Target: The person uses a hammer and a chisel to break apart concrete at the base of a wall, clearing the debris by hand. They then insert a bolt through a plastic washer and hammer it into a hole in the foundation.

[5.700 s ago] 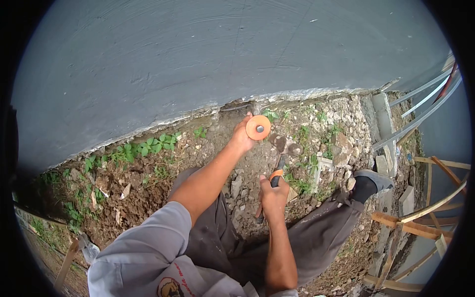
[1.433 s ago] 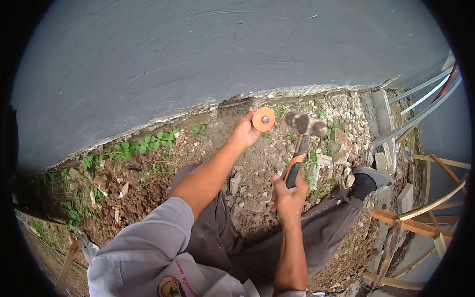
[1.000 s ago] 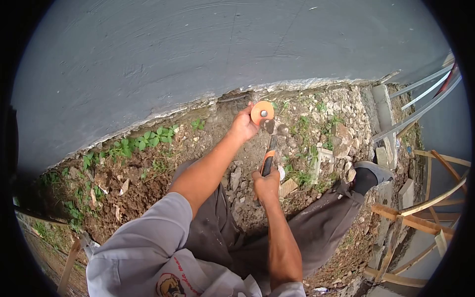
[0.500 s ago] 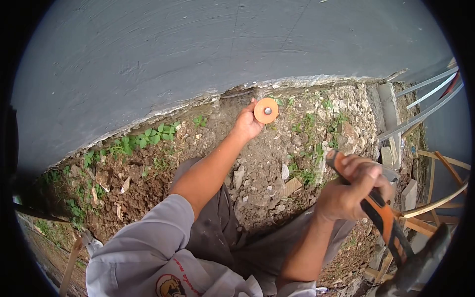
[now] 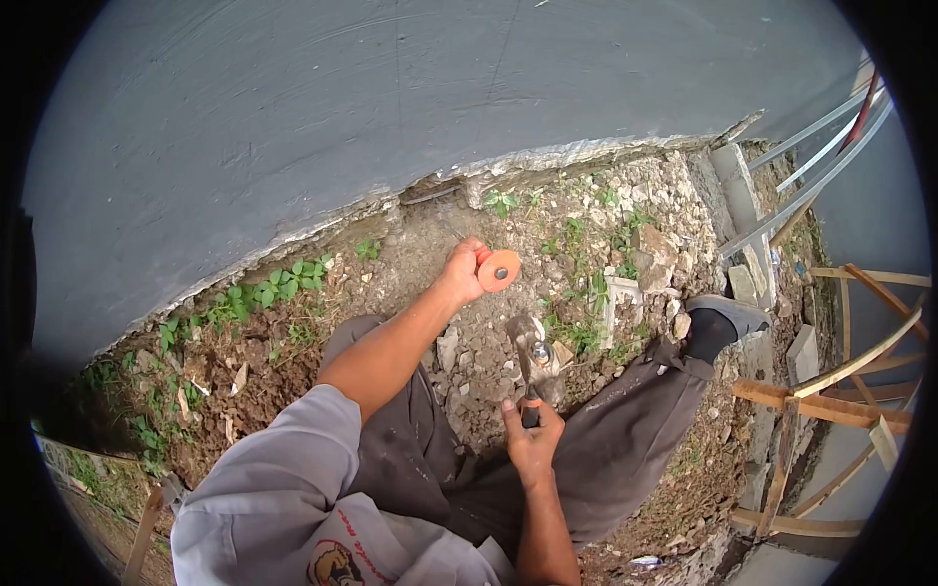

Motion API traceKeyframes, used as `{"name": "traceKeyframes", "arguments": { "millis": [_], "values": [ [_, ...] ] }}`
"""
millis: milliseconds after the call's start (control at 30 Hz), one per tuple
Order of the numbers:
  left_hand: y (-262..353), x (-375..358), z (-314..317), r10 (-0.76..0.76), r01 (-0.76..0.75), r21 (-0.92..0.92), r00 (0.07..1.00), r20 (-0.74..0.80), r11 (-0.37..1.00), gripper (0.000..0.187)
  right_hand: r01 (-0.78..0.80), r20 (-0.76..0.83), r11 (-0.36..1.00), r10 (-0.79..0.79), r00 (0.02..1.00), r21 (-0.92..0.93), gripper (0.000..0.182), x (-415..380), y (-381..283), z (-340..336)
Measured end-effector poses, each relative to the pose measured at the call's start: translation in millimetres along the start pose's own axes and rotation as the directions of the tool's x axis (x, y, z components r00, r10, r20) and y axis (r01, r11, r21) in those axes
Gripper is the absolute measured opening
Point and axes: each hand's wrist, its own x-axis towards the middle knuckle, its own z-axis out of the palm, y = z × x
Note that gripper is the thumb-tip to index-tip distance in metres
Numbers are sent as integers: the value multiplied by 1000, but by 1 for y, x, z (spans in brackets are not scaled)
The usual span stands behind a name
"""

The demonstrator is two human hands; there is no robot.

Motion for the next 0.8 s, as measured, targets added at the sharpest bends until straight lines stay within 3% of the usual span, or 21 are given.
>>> {"name": "traceKeyframes", "arguments": {
  "millis": [67, 200, 267, 300, 400, 500, 567, 633, 667, 700, 800],
  "values": [
    [2, 2, -3, 28, -24, -36, 995, 96, 999, 9, 40, -40, 999, -40, 998, -24, 30, 0, -2, -3],
    [18, -15, 2, 61, -49, -95, 991, 121, 994, 12, 1, -30, 998, -2, 1000, -62, 28, 7, -21, -5],
    [26, -19, 6, 80, -68, -135, 993, 84, 989, 16, 236, -130, 968, -224, 966, 83, 22, 16, -21, -3],
    [28, -19, 6, 81, -69, -138, 993, 84, 988, 16, 218, -84, 966, -208, 975, 137, 15, 20, -24, -9],
    [34, -14, 3, 67, -42, -171, 988, 142, 984, 19, 340, -155, 904, -308, 939, 261, 10, 29, -74, -14],
    [35, -7, -2, 66, -17, -227, 976, 209, 974, 18, 611, -299, 682, -533, 791, 400, 18, 52, -111, -4],
    [35, -9, 1, 74, -27, -207, 973, 220, 978, 16, 664, -411, 663, -529, 742, 345, 17, 69, -106, 11],
    [34, -11, 8, 81, -52, -176, 984, 158, 983, 17, 528, -461, 790, -360, 811, 312, 19, 83, -70, 51],
    [32, -10, 11, 87, -57, -165, 979, 184, 985, 20, 41, -103, 964, -14, 995, 263, 22, 86, -43, 67],
    [27, -10, 15, 88, -57, -146, 972, 216, 988, 23, -423, 193, 905, 408, 892, 43, 25, 89, -20, 76],
    [28, -22, 31, 84, -80, -35, 984, 154, 996, 26, -350, 207, 930, 323, 924, 111, 28, 91, -11, 71]
  ]
}}
